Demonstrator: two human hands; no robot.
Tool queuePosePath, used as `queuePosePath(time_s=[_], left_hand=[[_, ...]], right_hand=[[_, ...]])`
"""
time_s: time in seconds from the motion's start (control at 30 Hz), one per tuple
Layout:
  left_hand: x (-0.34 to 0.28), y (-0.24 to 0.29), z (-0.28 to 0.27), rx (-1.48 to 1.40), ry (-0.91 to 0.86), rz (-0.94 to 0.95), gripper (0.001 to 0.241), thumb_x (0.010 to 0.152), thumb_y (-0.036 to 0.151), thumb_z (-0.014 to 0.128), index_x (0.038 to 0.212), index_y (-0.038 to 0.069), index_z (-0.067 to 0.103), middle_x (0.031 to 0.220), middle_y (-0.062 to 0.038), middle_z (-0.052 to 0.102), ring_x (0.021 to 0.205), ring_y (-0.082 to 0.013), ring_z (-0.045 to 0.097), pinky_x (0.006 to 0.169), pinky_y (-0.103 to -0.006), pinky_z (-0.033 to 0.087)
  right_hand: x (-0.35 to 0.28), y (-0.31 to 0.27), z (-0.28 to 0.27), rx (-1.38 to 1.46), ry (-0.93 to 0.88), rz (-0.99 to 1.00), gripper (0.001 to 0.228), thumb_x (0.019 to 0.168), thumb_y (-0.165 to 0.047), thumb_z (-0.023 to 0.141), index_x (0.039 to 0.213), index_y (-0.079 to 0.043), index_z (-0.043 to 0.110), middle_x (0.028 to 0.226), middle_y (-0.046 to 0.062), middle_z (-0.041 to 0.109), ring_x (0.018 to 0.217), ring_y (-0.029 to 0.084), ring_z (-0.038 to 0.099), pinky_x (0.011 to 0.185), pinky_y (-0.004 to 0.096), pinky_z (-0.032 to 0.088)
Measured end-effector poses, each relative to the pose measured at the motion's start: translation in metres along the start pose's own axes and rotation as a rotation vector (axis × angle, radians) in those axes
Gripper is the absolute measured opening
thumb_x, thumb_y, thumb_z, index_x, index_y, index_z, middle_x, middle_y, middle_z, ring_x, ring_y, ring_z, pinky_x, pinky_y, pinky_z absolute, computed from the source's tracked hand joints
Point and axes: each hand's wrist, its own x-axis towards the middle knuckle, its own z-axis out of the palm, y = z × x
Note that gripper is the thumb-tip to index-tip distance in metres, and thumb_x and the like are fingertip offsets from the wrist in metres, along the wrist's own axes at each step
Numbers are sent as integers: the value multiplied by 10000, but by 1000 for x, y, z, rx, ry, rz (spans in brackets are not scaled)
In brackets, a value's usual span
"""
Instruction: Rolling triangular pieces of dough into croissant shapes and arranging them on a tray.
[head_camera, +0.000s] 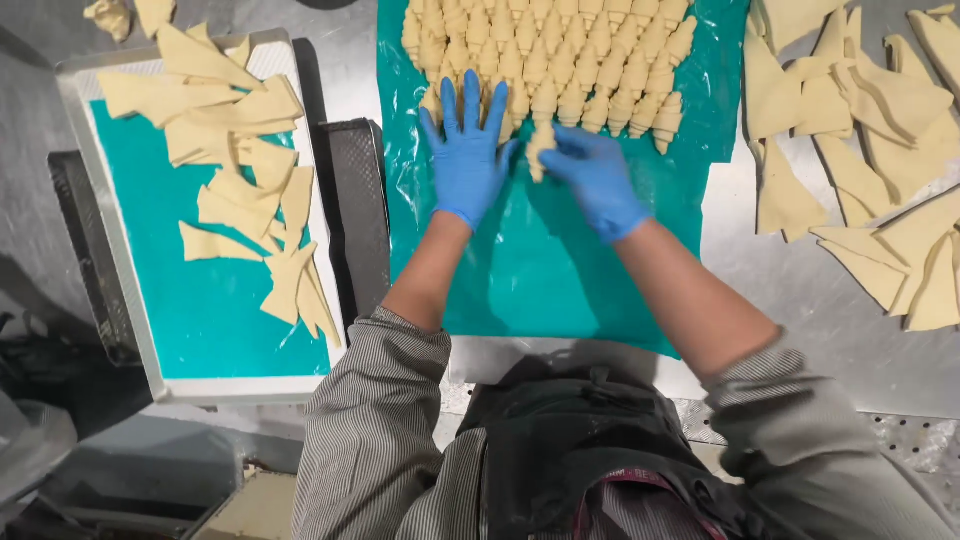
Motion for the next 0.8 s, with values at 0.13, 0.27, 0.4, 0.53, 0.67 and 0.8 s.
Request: queuePosePath(time_s=[0.13, 0.27, 0.4, 0.53, 0.67, 0.8], left_hand=[[6, -15, 15, 46, -73, 28, 755, 994, 498, 636, 1634, 287, 295, 1698, -192, 154, 1564, -465, 115, 1212, -731, 42], [11, -15, 6, 32, -133, -2, 757, 988, 520, 620, 1632, 286, 299, 1701, -196, 134, 1559, -486, 78, 1186, -753, -3], [4, -7, 10, -3, -195, 25, 789, 958, 594, 633, 1612, 289, 315, 1690, -194, 125, 1542, -496, 58, 1126, -803, -35], [5, 11, 6, -13, -194, 109, 831, 961, 625, 652, 1633, 263, 322, 1699, -217, 118, 1555, -492, 58, 1135, -804, -29], [-19, 27, -5, -117, -68, 56, 917, 990, 578, 676, 1656, 103, 262, 1701, -293, 86, 1581, -515, 51, 1207, -759, 15], [-69, 63, -17, -272, 24, 21, 852, 1021, 469, 689, 1662, 108, 260, 1729, -243, 116, 1607, -488, 71, 1271, -696, 66]], right_hand=[[46, 38, 12, -216, 329, -147, 446, 858, -85, 797, 1259, 20, 631, 1060, 76, 751, 906, 127, 710, 808, 282, 593], [42, 43, 21, -649, 433, -396, 319, 868, -134, 832, 1099, 3, 660, 942, 116, 697, 798, 190, 697, 720, 304, 578], [36, 45, 11, -948, 482, -605, 191, 904, -139, 794, 1040, -35, 709, 994, 173, 647, 870, 332, 668, 750, 412, 550], [-8, 16, -52, -983, 492, -611, 265, 874, -179, 785, 1095, -41, 734, 971, 190, 619, 877, 359, 635, 748, 454, 543], [-63, 18, -189, -1331, 762, -499, 254, 966, -84, 723, 1211, -28, 686, 1075, 206, 656, 1001, 406, 621, 831, 518, 494], [-116, 46, -279, -1416, 750, -243, 401, 907, -124, 772, 1275, -31, 643, 1065, 264, 637, 958, 449, 598, 792, 536, 487]])
